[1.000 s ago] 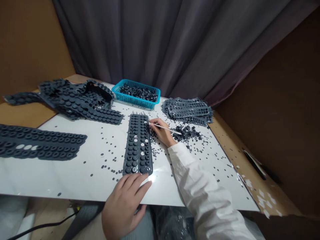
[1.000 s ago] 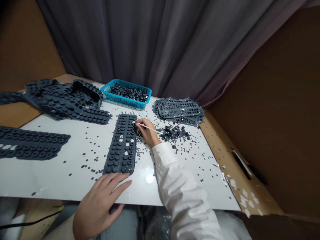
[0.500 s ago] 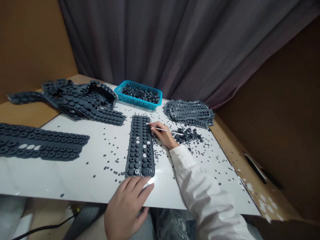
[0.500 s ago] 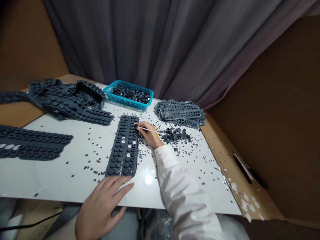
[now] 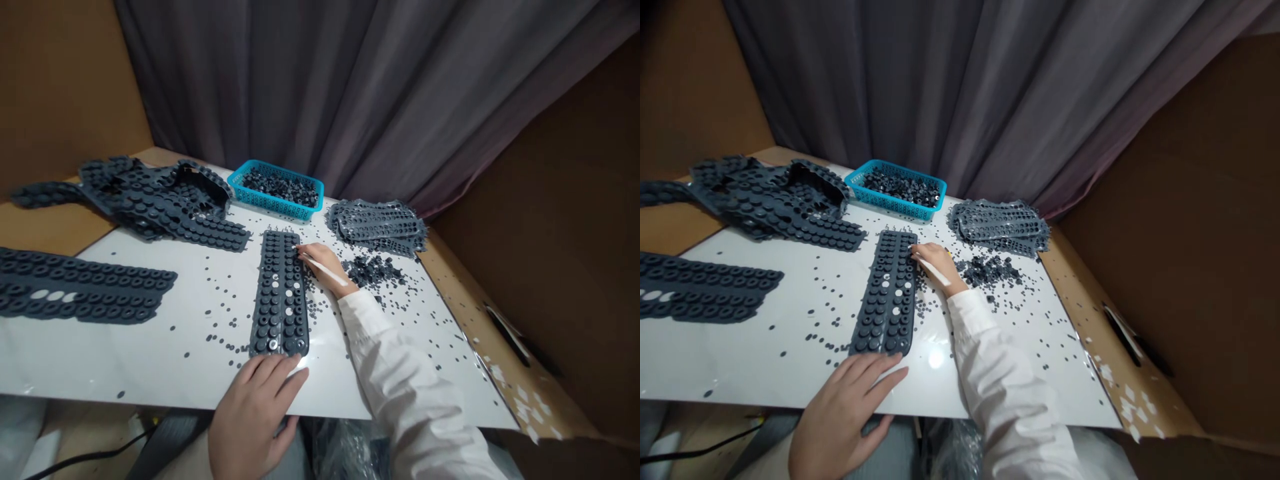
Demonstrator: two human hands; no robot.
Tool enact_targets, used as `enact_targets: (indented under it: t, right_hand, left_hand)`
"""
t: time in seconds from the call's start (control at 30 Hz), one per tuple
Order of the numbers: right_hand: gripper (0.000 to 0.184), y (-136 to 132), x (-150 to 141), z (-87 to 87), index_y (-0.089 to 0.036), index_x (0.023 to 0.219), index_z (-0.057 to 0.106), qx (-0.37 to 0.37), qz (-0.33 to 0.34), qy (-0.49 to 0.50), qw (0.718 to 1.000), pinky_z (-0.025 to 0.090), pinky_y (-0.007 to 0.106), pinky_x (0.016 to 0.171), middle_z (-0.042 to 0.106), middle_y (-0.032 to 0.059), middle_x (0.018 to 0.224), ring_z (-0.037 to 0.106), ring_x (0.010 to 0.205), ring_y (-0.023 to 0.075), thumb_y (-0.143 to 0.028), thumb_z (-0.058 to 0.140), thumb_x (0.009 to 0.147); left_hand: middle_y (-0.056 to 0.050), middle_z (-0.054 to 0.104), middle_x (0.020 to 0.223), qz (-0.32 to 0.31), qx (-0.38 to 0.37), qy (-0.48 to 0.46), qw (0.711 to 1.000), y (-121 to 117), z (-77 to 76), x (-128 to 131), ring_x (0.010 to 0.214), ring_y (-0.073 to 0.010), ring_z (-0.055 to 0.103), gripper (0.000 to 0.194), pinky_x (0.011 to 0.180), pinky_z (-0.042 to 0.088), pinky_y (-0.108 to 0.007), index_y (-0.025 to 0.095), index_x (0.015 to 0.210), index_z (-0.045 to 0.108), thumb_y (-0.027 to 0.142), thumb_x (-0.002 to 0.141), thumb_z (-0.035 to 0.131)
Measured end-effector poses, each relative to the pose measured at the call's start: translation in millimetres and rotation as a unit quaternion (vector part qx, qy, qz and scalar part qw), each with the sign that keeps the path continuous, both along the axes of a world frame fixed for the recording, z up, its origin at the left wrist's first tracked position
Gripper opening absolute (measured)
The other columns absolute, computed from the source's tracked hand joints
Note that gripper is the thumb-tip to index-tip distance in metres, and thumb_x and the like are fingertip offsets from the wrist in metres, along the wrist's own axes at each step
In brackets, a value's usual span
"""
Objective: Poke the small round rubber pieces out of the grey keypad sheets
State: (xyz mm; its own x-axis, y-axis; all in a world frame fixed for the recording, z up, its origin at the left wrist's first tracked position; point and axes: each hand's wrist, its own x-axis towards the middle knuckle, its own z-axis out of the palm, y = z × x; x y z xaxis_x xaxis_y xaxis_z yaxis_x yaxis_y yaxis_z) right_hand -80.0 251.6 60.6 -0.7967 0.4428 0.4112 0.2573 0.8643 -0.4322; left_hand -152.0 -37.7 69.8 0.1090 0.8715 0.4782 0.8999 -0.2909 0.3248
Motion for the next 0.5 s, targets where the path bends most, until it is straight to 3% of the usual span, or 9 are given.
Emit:
enact_targets:
  t: [0.3, 0.5]
  right_hand:
    - [0.017, 10.6, 1.7, 4.8, -0.022, 0.099, 0.063, 0.023, -0.084, 0.024, 0.996, 0.043, 0.038, 0.086, 0.070, 0.0105, 0.101, 0.061, 0.093, 0.0258, -0.027, 0.049, 0.092]
    - [0.013, 7.0, 6.1, 6.4, -0.022, 0.091, 0.062, -0.024, -0.092, 0.103, 0.990, 0.040, 0.041, 0.096, 0.064, 0.0094, 0.121, 0.055, 0.111, 0.0256, -0.032, 0.054, 0.089]
  left_hand:
    - [0.004, 0.067, 0.112, 0.004, 0.000, -0.001, 1.000, -0.4, -1.0, 0.7, 0.097, -0.0191, 0.056, 0.044, 0.089, 0.040, -0.034, 0.025, 0.110, 0.062, 0.013, 0.069, 0.053]
    - [0.004, 0.067, 0.113, 0.002, 0.012, 0.008, 1.000, 1.7, 0.8, 0.4, 0.096, -0.0186, 0.056, 0.043, 0.088, 0.040, -0.033, 0.025, 0.110, 0.062, 0.013, 0.070, 0.052]
